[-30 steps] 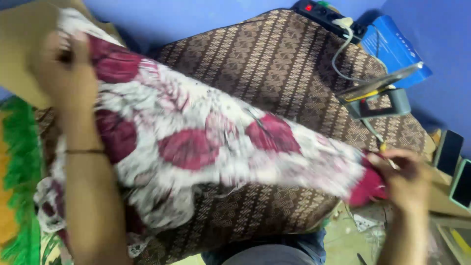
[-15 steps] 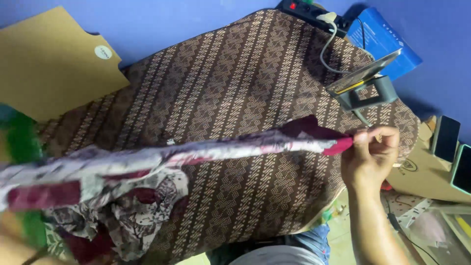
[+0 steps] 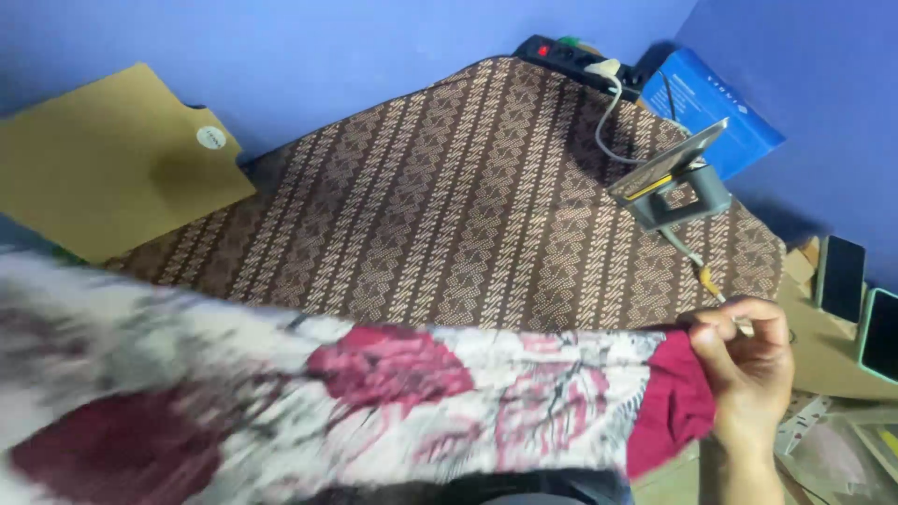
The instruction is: Ironing a patterned shirt on an ironing board.
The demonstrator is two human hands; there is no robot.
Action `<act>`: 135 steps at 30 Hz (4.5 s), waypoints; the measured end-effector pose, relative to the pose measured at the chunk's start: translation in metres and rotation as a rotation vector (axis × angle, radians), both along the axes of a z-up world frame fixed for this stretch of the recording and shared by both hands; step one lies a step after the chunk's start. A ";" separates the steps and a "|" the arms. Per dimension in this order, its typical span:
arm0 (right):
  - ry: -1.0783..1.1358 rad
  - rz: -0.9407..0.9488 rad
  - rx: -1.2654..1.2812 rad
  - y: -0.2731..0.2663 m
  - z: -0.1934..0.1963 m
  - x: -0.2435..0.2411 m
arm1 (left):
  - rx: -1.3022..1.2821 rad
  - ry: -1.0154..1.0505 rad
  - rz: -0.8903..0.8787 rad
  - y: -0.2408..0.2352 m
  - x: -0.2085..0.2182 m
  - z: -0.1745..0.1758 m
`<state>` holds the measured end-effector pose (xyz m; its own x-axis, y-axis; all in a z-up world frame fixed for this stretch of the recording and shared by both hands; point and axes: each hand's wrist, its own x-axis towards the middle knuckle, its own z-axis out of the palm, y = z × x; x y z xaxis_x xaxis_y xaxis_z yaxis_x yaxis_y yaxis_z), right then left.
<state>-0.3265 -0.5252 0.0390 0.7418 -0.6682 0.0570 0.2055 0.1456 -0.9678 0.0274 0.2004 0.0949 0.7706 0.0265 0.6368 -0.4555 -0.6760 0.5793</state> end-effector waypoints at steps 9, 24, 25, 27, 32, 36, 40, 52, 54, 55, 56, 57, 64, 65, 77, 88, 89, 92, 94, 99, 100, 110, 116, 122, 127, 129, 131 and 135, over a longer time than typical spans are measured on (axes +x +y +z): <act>0.905 0.129 -0.577 -0.026 -0.030 0.061 | -0.134 0.709 0.247 -0.222 0.023 -0.086; 0.492 0.136 -0.511 -0.022 -0.094 0.087 | -0.052 0.294 0.207 -0.199 0.018 -0.085; 0.377 0.125 -0.389 -0.036 -0.097 0.082 | -0.038 0.395 0.202 -0.204 0.014 -0.068; 0.270 0.111 -0.265 -0.060 -0.104 0.069 | -0.025 0.503 0.191 -0.204 0.013 -0.050; 0.168 0.076 -0.417 -0.104 -0.111 0.012 | -0.778 0.457 -0.351 -0.220 -0.015 -0.013; 0.795 0.562 -0.506 -0.083 -0.029 -0.008 | -0.607 0.388 -0.681 -0.146 -0.040 -0.069; 1.199 0.510 -0.667 -0.062 -0.008 -0.009 | -0.015 0.534 -0.505 -0.116 -0.091 -0.077; 0.799 0.377 -0.766 -0.038 -0.079 0.047 | 0.789 1.214 0.188 -0.203 -0.164 0.001; 0.671 0.378 -0.739 -0.051 -0.091 0.034 | 0.870 1.175 0.169 -0.194 -0.174 0.000; 0.559 0.351 -0.652 -0.059 -0.097 0.025 | 0.813 1.098 0.172 -0.193 -0.179 0.006; 0.450 0.323 -0.561 -0.068 -0.102 0.017 | 0.757 1.019 0.177 -0.193 -0.183 0.011; 0.442 0.341 -0.556 -0.107 -0.146 0.012 | 0.757 1.024 0.199 -0.182 -0.187 0.004; 0.602 0.554 -0.258 -0.214 -0.303 -0.074 | 0.612 0.406 0.473 -0.148 -0.213 0.004; 0.745 0.608 -0.130 -0.205 -0.288 -0.074 | 0.530 0.375 0.476 -0.148 -0.214 0.004; 0.596 0.393 -0.570 -0.123 -0.183 -0.028 | 0.267 0.844 0.255 -0.139 -0.240 -0.028; 0.336 -0.039 0.257 -0.162 -0.185 -0.011 | -1.029 0.378 -0.411 -0.115 -0.155 0.045; 0.365 0.000 0.266 -0.160 -0.177 -0.016 | -1.057 0.409 -0.513 -0.124 -0.148 0.054; 0.162 0.215 0.091 -0.121 -0.109 -0.021 | -0.343 0.408 -0.293 -0.090 -0.119 0.026; 0.242 0.062 0.041 -0.105 -0.092 -0.001 | -0.495 0.558 -0.213 -0.129 -0.079 0.027; 0.318 -0.027 0.146 -0.088 -0.105 0.052 | -1.132 0.925 -0.955 -0.198 0.026 -0.059; 0.327 0.032 0.156 -0.091 -0.119 0.053 | -0.987 0.937 -0.739 -0.215 0.027 -0.066; 0.570 0.303 -0.113 -0.110 -0.139 0.050 | 0.063 0.967 0.059 -0.275 0.005 -0.075; 0.856 0.156 -0.547 -0.074 -0.099 0.074 | 0.291 1.079 0.212 -0.293 0.009 -0.067; 1.086 0.247 -0.642 -0.066 -0.081 0.086 | 0.216 1.103 0.215 -0.293 -0.012 -0.040; 0.645 0.143 -0.329 -0.071 -0.104 0.073 | 0.408 1.119 0.230 -0.279 -0.011 -0.022; 0.433 0.080 -0.102 -0.068 -0.110 0.070 | 0.453 1.128 0.230 -0.261 -0.006 -0.026; 0.282 0.120 0.124 -0.069 -0.121 0.066 | -0.002 1.034 -0.116 -0.229 0.007 -0.049; 0.545 0.359 -0.195 -0.064 -0.093 0.075 | -0.128 1.021 -0.050 -0.233 -0.001 -0.026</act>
